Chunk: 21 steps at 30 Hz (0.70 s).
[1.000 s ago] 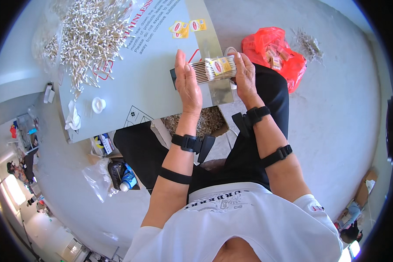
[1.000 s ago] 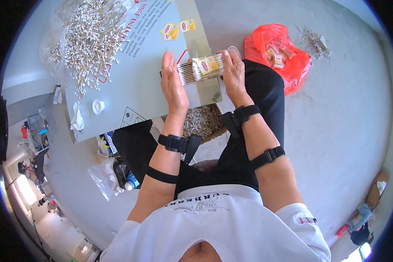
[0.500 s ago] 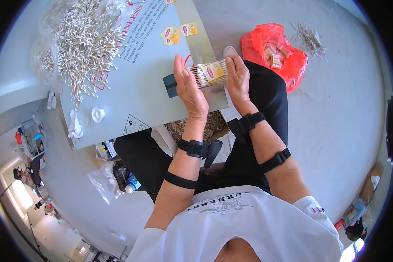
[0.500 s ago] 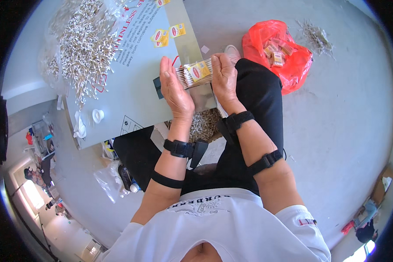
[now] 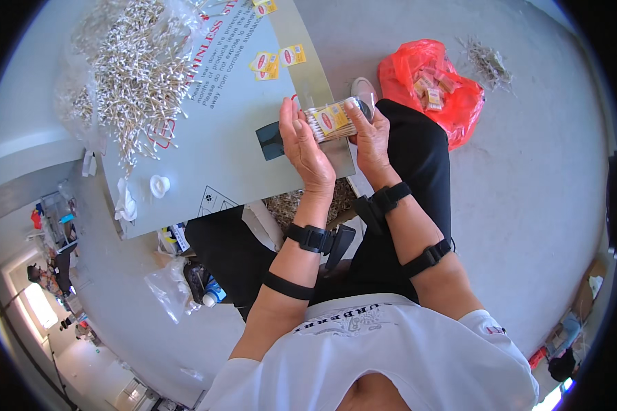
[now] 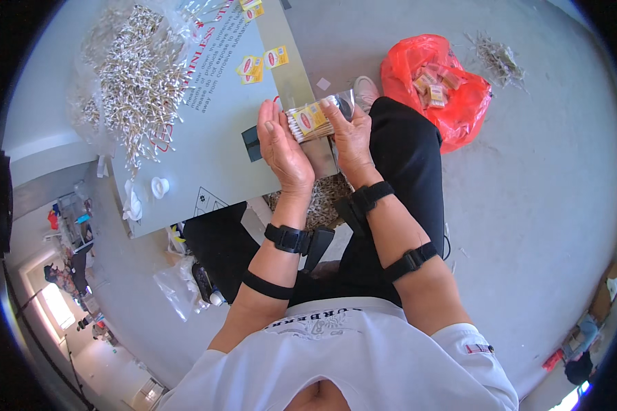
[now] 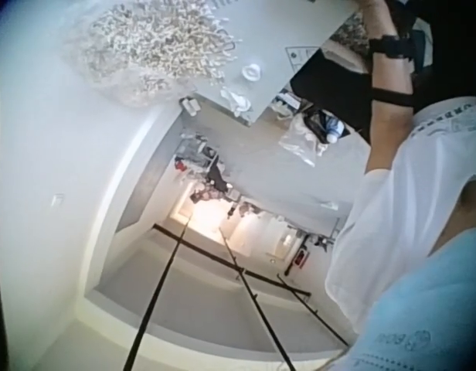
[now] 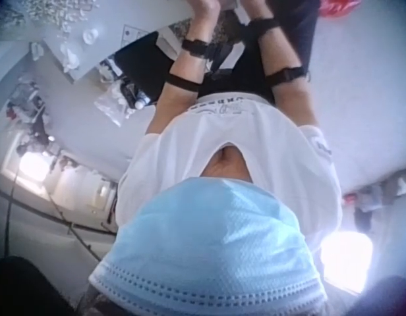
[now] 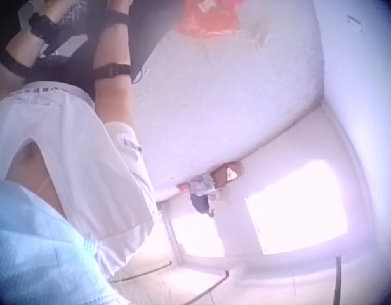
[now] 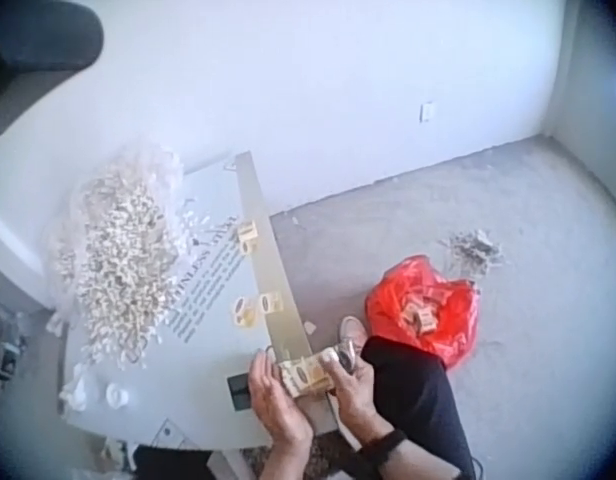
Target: Arrange and pack cotton swabs into small plastic containers or bags.
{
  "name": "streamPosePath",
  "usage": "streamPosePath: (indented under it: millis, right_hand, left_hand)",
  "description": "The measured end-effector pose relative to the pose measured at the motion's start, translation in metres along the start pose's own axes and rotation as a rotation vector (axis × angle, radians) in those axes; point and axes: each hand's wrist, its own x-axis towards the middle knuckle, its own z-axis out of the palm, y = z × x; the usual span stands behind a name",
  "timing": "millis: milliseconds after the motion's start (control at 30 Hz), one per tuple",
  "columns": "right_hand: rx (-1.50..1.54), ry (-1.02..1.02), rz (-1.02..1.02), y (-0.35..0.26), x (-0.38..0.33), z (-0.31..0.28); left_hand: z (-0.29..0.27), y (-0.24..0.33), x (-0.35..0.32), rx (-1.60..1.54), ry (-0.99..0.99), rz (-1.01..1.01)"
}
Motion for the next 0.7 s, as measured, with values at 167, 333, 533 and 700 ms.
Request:
streamPosePath:
  millis: [167, 333, 533, 700]
  right_hand:
    - [-0.855, -0.105, -0.736, -0.039, 0.005, -0.004]
    - [-1.489, -0.493, -0.882, -0.063, 0.007, -0.005]
    - [-1.411, -0.587, -0.867, -0.064, 0.012, 0.0]
    - [-1.412, -0.591, -0.939, -0.059, 0.017, 0.006]
  left_hand:
    - [-0.017, -0.003, 0.004, 0.078, -0.066, 0.003]
    - [-0.012, -0.003, 0.001, 0.058, -0.092, -0.004]
    - [-0.005, -0.005, -0.001, 0.029, -0.08, -0.021]
    - [0.012, -0.001, -0.006, -0.123, -0.027, -0.093]
